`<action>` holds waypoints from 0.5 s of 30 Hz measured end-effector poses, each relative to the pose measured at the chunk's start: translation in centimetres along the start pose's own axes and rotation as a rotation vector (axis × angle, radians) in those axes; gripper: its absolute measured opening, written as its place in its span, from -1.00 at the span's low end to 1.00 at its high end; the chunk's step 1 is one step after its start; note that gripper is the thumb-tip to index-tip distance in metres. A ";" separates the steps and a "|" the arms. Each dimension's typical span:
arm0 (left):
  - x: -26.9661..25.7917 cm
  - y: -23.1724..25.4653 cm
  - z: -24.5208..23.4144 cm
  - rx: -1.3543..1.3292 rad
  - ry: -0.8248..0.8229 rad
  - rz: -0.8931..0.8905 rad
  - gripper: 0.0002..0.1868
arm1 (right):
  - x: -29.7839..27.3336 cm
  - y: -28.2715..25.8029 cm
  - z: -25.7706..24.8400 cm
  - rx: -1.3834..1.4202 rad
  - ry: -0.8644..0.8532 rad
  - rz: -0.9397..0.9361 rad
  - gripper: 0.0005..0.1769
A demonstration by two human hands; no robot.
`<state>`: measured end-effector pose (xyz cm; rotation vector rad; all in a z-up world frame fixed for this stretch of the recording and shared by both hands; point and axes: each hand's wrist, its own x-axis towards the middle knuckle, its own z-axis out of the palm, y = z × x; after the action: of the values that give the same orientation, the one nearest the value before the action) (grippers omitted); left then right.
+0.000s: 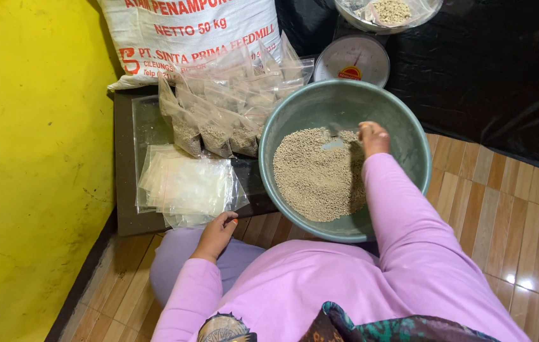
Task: The person scoops granular feed from a large green bowl into a plastic bag using a small scoop, then places the filled bag onto a weighing scale. The person repeats this process multiple times, filling several bags and weighing them.
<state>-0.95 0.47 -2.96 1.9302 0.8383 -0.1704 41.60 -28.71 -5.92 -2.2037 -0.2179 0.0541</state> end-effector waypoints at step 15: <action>0.0 0.4 -0.2 0.011 -0.023 -0.022 -0.66 | -1.2 -4.5 -2.7 0.740 -0.076 0.407 -0.80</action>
<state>-0.73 0.46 -2.53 1.9266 0.8454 -0.2101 40.11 -28.44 -0.75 -1.4757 0.1925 0.3812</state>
